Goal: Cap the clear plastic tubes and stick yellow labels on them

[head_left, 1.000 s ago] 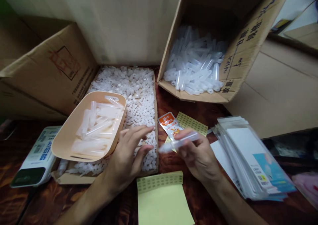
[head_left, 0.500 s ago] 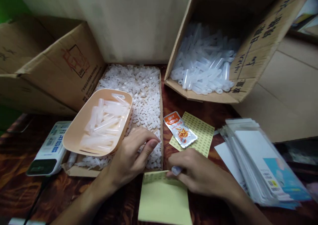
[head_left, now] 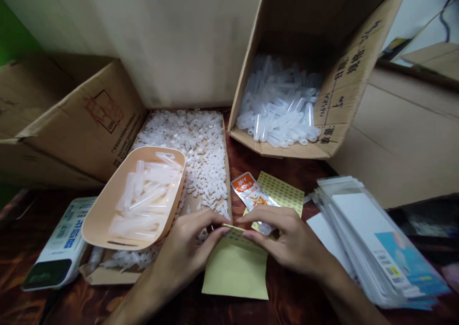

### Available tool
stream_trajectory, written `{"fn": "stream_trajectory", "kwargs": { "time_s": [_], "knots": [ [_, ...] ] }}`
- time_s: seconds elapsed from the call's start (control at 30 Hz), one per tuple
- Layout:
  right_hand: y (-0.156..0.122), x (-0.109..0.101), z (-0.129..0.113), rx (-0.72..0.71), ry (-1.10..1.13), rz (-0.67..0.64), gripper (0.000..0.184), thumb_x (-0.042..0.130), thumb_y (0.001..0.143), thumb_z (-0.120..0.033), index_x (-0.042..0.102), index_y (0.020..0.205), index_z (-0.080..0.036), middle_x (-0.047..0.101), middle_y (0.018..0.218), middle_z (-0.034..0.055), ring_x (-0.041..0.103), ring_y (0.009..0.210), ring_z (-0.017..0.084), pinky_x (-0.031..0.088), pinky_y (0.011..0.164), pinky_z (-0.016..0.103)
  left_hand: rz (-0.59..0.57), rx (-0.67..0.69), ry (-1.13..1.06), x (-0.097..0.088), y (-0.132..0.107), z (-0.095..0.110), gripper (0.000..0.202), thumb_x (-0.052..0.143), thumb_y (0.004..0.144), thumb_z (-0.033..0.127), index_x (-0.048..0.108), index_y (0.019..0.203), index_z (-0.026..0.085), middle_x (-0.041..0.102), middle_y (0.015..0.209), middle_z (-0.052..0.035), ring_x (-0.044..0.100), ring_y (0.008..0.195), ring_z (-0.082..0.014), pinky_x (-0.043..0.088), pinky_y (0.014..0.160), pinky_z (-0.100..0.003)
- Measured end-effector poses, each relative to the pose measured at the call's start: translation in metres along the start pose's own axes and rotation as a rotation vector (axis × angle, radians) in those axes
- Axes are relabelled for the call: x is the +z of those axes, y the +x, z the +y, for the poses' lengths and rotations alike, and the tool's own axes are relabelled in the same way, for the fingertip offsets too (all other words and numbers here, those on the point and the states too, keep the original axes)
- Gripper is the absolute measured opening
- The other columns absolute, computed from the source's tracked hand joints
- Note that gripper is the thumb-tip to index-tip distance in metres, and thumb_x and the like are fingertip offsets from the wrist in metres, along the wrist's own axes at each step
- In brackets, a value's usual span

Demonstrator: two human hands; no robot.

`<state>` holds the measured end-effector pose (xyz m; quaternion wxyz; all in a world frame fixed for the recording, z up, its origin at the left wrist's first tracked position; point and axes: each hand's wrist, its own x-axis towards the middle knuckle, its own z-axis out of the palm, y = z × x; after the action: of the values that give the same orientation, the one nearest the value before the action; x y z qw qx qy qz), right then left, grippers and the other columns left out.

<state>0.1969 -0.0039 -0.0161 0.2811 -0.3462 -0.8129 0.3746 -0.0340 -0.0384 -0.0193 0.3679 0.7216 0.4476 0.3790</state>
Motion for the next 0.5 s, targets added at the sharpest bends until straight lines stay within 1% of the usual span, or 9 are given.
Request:
{"fn": "stream_trajectory", "kwargs": {
  "time_s": [0.1,0.23,0.37,0.5],
  "knots": [
    [0.0,0.009,0.0,-0.054,0.044,0.024,0.011,0.064,0.098,-0.024,0.074,0.099,-0.019,0.076,0.088,0.0053,0.069,0.078,0.018,0.049,0.072,0.028,0.005,0.002,0.022,0.002,-0.001,-0.001,0.012,0.06,0.096,0.013,0.07,0.092,0.018,0.074,0.085,-0.0018,0.07,0.078,-0.0143,0.051,0.071,-0.023],
    [-0.001,0.017,0.0,-0.032,0.038,0.029,0.011,0.062,0.099,-0.022,0.073,0.098,-0.019,0.075,0.086,0.0045,0.068,0.075,0.017,0.047,0.07,0.027,0.033,0.021,0.064,0.005,-0.002,-0.003,0.015,0.059,0.096,0.014,0.069,0.086,0.017,0.072,0.078,-0.0016,0.068,0.071,-0.014,0.05,0.065,-0.022],
    [-0.002,0.019,-0.001,-0.024,0.03,0.037,0.011,0.062,0.098,-0.022,0.073,0.099,-0.019,0.074,0.086,0.0038,0.067,0.075,0.016,0.046,0.069,0.026,0.026,0.033,0.085,0.007,-0.001,-0.007,0.014,0.058,0.097,0.014,0.069,0.087,0.017,0.072,0.078,-0.0022,0.069,0.072,-0.0148,0.05,0.067,-0.023],
    [-0.002,0.019,-0.002,-0.029,0.039,0.063,0.013,0.061,0.098,-0.022,0.072,0.094,-0.017,0.072,0.081,0.0032,0.065,0.071,0.015,0.045,0.067,0.025,0.028,0.013,0.074,0.009,-0.001,-0.006,0.013,0.059,0.096,0.014,0.068,0.088,0.017,0.073,0.081,-0.0024,0.069,0.075,-0.0152,0.051,0.069,-0.023]
  ]
}}
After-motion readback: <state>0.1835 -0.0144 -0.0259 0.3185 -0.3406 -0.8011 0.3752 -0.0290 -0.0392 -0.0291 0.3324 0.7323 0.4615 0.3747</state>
